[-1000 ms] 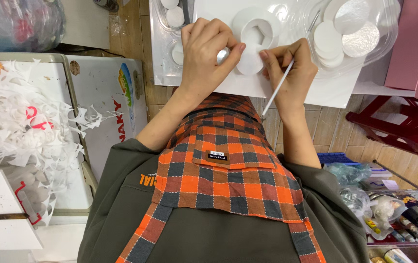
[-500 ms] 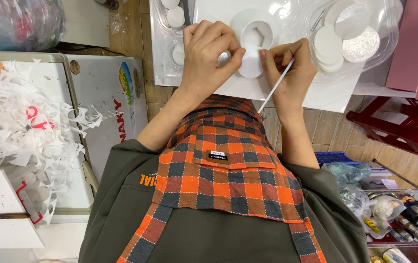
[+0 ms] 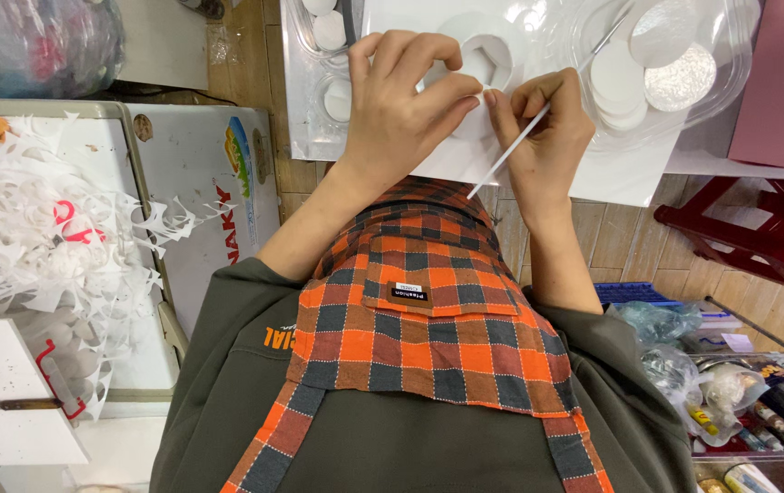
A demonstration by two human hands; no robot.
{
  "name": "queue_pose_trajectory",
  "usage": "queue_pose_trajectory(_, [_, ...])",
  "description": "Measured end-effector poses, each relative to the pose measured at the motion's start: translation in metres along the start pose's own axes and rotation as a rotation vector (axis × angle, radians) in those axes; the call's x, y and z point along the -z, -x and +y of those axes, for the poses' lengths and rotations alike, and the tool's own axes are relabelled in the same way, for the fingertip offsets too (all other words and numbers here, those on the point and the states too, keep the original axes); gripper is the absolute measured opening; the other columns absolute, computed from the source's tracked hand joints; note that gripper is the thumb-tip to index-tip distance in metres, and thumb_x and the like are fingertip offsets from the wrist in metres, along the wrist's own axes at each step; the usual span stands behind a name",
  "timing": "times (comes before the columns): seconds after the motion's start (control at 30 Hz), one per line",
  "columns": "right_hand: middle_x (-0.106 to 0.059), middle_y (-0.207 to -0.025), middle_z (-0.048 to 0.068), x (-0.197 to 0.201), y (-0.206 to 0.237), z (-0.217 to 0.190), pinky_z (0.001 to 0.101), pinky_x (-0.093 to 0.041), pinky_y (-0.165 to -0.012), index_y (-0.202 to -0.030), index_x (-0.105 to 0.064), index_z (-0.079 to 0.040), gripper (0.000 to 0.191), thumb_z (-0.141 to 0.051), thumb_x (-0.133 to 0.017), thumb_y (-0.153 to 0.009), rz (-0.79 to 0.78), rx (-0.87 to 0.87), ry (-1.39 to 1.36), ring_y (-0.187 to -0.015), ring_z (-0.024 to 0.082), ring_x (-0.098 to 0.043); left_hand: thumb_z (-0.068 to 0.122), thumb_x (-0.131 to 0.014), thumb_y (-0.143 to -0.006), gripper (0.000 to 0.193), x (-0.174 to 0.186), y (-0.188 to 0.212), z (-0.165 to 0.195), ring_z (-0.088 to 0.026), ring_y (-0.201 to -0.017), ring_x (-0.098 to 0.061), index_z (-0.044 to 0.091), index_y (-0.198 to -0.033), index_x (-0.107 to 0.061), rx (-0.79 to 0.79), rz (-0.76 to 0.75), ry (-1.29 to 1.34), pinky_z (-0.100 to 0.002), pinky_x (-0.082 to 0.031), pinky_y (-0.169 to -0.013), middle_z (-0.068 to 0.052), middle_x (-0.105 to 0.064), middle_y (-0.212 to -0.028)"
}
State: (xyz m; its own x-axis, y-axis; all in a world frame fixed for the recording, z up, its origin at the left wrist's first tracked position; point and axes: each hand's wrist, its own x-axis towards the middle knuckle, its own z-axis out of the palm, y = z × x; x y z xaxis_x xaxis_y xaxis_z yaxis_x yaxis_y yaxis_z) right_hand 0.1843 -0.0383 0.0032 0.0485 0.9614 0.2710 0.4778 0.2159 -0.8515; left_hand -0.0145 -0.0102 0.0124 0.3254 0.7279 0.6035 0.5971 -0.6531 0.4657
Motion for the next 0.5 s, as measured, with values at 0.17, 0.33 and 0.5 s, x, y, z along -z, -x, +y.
queue_pose_trajectory(0.17, [-0.071,-0.103,0.008,0.013,-0.006,-0.004,0.0307,-0.044,-0.071,-0.095,-0.050,-0.003,0.034,0.005,-0.082,-0.099,-0.110,0.185,0.084,-0.077,0.018,-0.052,0.020,-0.084,-0.088,0.015,-0.003,-0.003,-0.007,-0.019,-0.119,-0.049,0.018,-0.098,-0.073,-0.096,-0.025,-0.037,-0.043,-0.029,-0.107,0.006,-0.057,-0.120])
queue_pose_trajectory(0.33, [-0.074,-0.108,0.003,0.022,-0.019,0.000,0.0371,-0.045,-0.079,-0.089,-0.049,-0.007,0.038,0.005,-0.085,-0.093,-0.222,0.361,0.250,-0.089,0.028,-0.052,0.022,-0.085,-0.088,0.017,-0.005,-0.005,-0.017,-0.022,-0.123,-0.047,0.016,-0.098,-0.072,-0.084,-0.072,0.084,-0.043,-0.030,-0.108,0.004,-0.058,-0.123])
queue_pose_trajectory(0.5, [-0.075,-0.105,0.002,0.019,-0.022,0.006,0.0350,-0.044,-0.076,-0.085,-0.049,-0.006,0.035,0.011,-0.080,-0.086,-0.246,0.446,0.285,-0.091,0.026,-0.051,0.024,-0.087,-0.085,0.021,-0.003,-0.005,-0.025,-0.022,-0.122,-0.047,0.016,-0.094,-0.071,-0.143,-0.050,0.077,-0.044,-0.029,-0.108,0.005,-0.057,-0.122])
